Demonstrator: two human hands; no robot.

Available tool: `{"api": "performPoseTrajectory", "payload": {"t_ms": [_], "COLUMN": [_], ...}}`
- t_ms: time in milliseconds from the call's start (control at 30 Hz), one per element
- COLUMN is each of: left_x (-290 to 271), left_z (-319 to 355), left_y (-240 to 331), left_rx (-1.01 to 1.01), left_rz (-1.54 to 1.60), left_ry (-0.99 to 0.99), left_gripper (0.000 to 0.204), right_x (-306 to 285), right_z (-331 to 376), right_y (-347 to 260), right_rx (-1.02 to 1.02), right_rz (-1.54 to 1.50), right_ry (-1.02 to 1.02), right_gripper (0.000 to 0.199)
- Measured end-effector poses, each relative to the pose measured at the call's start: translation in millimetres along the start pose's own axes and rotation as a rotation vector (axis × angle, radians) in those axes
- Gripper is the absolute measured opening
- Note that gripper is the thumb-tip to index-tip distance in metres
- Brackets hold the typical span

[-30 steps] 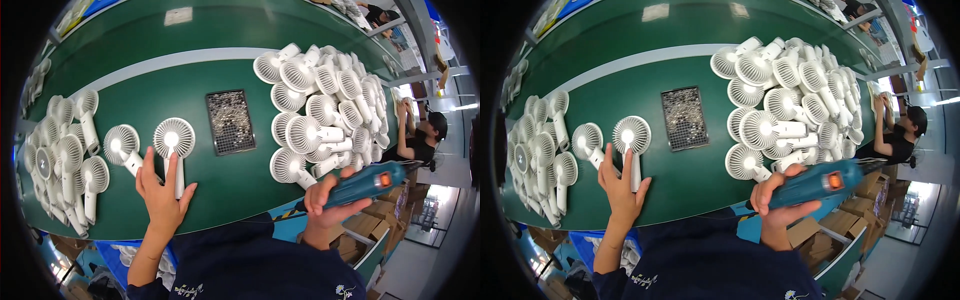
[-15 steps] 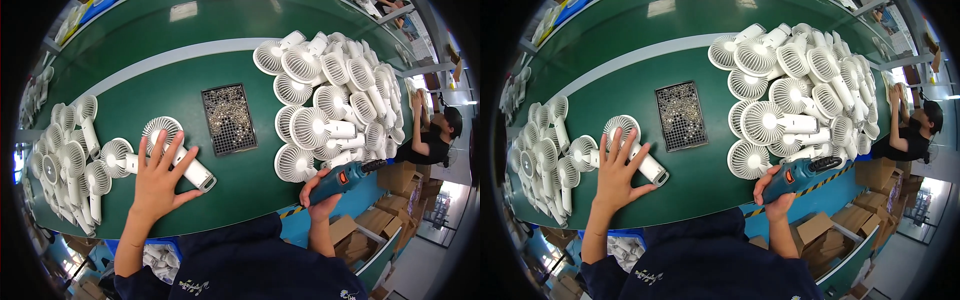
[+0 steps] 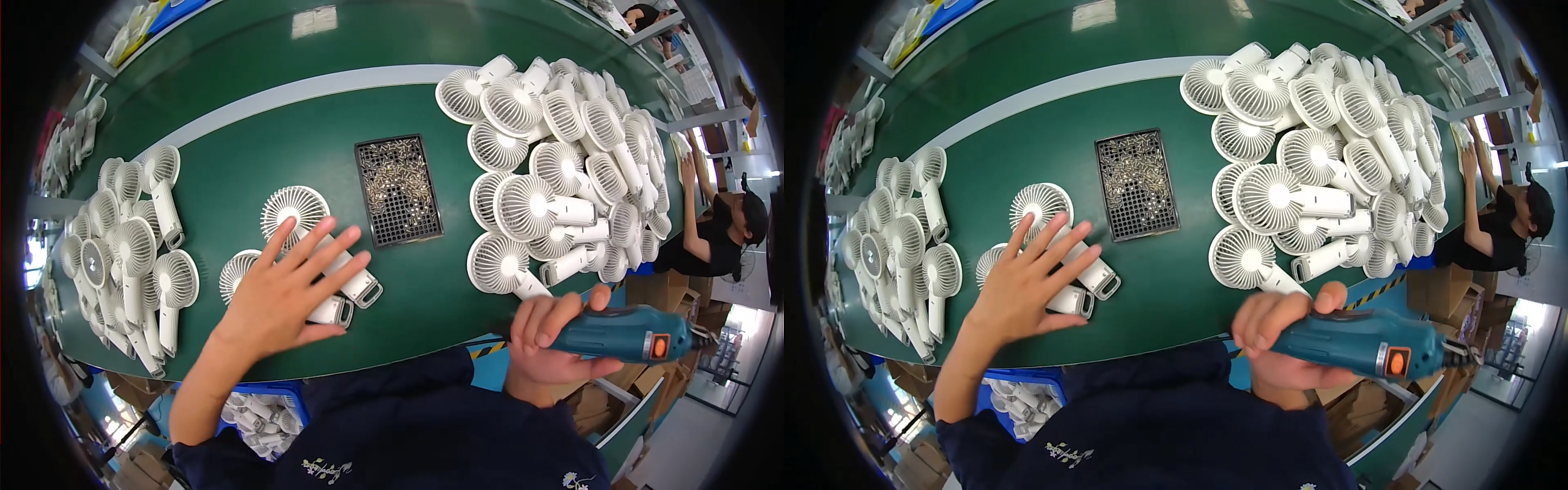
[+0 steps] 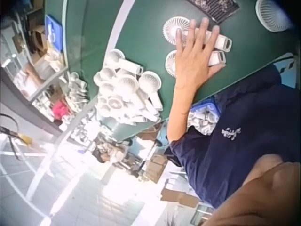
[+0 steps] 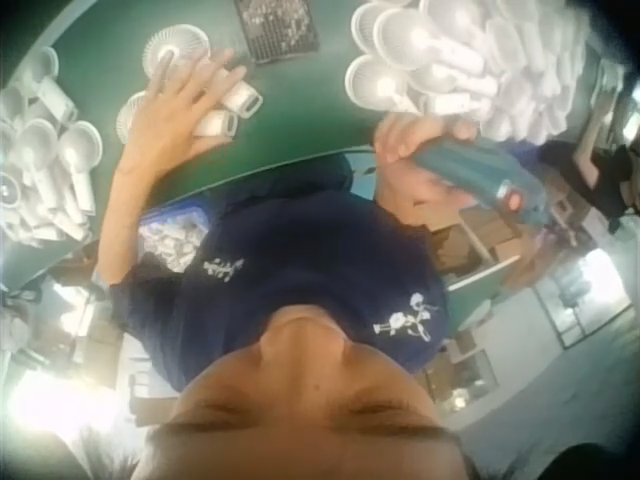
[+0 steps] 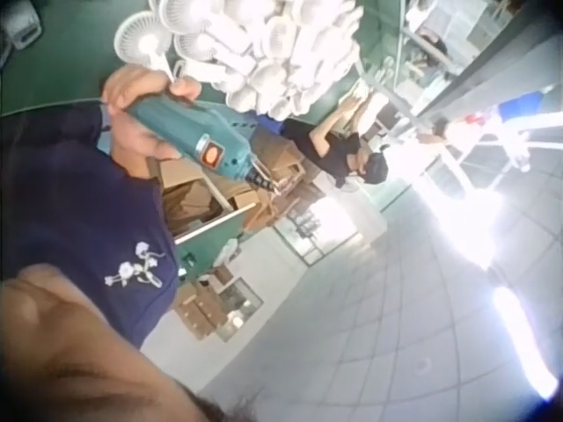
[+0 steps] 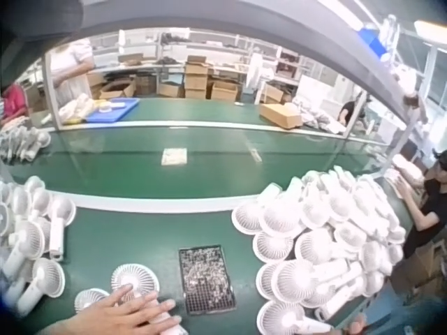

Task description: The person assembles portable fans on a factory production line by securing fan housings with screws using an electric screwdriver.

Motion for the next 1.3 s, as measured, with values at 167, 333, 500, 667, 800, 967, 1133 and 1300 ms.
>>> {"api": "performPoseTrajectory", "payload": {"t_ms": [167, 333, 500, 667, 800, 967, 1133, 1300], "left_x": [11.8, 12.4, 15.4, 5.6, -5.9, 2.2, -2.8, -8.1], "left_z": [-7.2, 1.6, -4.9, -8.3, -17.9, -17.5, -8.6, -6.1], "left_y": [-7.2, -22.5, -22.6, -27.4, -27.0, -31.1, -37.7, -37.7], "left_rx": [-0.099, -0.358, -0.441, -0.33, -0.173, -0.148, -0.169, -0.139], "left_rz": [-0.068, -0.046, 0.007, 0.132, 0.325, 0.495, 0.538, 0.548], "left_ry": [0.115, 0.193, 0.149, 0.172, 0.305, 0.39, 0.548, 0.642], "left_gripper": [0.079, 0.088, 0.093, 0.088, 0.061, 0.047, 0.04, 0.038], "right_x": [39.3, 37.3, 22.7, 22.9, 21.7, 27.0, 42.6, 80.4], "right_z": [-52.3, -78.1, -88.1, -82.8, -84.7, -81.3, -77.3, -71.8], "right_y": [44.7, 85.3, 86.9, 102.6, 106.4, 110.2, 99.7, 101.2], "right_rx": [-0.195, -0.2, -0.204, -0.145, -0.118, -0.152, -0.145, 0.042], "right_rz": [-0.033, 0.027, 0.074, 0.036, 0.07, 0.145, 0.092, -0.071], "right_ry": [-0.06, -0.023, 0.053, 0.026, 0.044, 0.016, 0.049, -0.053], "right_gripper": [0.08, 0.089, 0.088, 0.086, 0.086, 0.086, 0.081, 0.077]}}
Point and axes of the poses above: each hand's wrist, its own z-axis away from the middle knuckle, its own x-axis out of the palm, y = z × x, the point moved 9 cm from there along -z, towards the middle knuckle, and after that the axes turned 3 degrees about -z, right-handed, at the moved point
